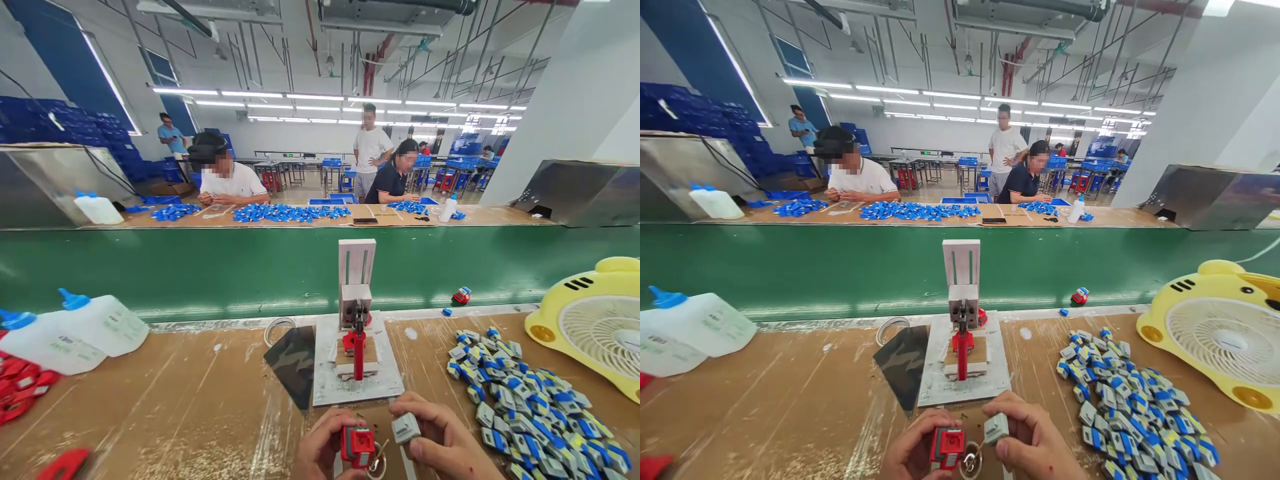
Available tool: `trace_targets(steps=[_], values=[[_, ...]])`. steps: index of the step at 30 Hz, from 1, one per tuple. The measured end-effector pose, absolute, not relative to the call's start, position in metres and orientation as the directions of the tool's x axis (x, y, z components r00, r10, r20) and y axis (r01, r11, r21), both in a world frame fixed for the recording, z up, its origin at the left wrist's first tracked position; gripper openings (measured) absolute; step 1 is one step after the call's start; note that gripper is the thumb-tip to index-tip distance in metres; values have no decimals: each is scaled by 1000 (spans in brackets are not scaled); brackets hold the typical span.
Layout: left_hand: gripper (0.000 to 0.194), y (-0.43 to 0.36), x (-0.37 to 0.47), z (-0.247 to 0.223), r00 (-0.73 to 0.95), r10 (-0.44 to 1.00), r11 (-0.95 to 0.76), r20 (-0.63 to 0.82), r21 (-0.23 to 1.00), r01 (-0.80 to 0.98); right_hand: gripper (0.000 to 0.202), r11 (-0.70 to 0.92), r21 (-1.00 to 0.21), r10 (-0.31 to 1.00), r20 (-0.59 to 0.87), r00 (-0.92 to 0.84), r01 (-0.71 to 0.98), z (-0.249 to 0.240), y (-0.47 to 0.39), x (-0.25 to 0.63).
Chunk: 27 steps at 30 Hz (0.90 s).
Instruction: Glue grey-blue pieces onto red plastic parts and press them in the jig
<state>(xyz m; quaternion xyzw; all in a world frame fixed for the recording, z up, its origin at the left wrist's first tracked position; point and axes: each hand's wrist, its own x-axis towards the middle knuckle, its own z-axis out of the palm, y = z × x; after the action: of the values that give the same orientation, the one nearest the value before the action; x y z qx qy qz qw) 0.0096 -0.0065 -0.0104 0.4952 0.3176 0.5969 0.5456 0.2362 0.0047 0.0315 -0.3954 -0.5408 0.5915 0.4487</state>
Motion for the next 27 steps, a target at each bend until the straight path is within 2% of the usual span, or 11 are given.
trace_targets(steps=[2, 4, 7, 8, 10, 12, 14, 15, 19, 25, 27], values=[[44, -2, 3, -14, 117, 938, -274, 325, 907, -319, 44, 54, -998, 957, 62, -284, -33, 36, 3, 231], [44, 3, -4, -19, 159, 887, -383, 435, 882, -277, 33, 201, -978, 944, 177, -277, 59, 43, 5, 228], [46, 7, -13, -24, 197, 791, -566, 579, 815, -121, 24, 461, -871, 848, 376, -374, 171, 52, 9, 222], [47, 7, -14, -25, 210, 761, -619, 614, 784, -46, 24, 496, -850, 826, 400, -396, 177, 53, 10, 219], [44, 4, -14, -27, 216, 713, -697, 667, 707, 118, 29, 387, -911, 883, 322, -341, 142, 51, 10, 211], [33, 0, -11, -30, 149, 687, -719, 711, 636, 282, 44, 104, -994, 963, 90, -255, 43, 43, 8, 200], [21, -4, -5, -35, 27, 650, -701, 760, 585, 409, 58, -144, -988, 965, -126, -232, -59, 36, 5, 189], [18, -5, -2, -37, -17, 623, -693, 782, 562, 452, 61, -210, -974, 953, -183, -240, -91, 33, 4, 184], [18, -3, 5, -41, -10, 534, -714, 846, 457, 530, 63, -257, -961, 947, -230, -224, -100, 30, 2, 170], [25, -4, -4, -37, 114, 516, -737, 849, 372, 564, 74, -290, -948, 910, -316, -268, 134, 41, 11, 165], [27, -6, -6, -35, 127, 543, -739, 830, 401, 542, 71, -295, -930, 888, -351, -298, 217, 46, 15, 165]])
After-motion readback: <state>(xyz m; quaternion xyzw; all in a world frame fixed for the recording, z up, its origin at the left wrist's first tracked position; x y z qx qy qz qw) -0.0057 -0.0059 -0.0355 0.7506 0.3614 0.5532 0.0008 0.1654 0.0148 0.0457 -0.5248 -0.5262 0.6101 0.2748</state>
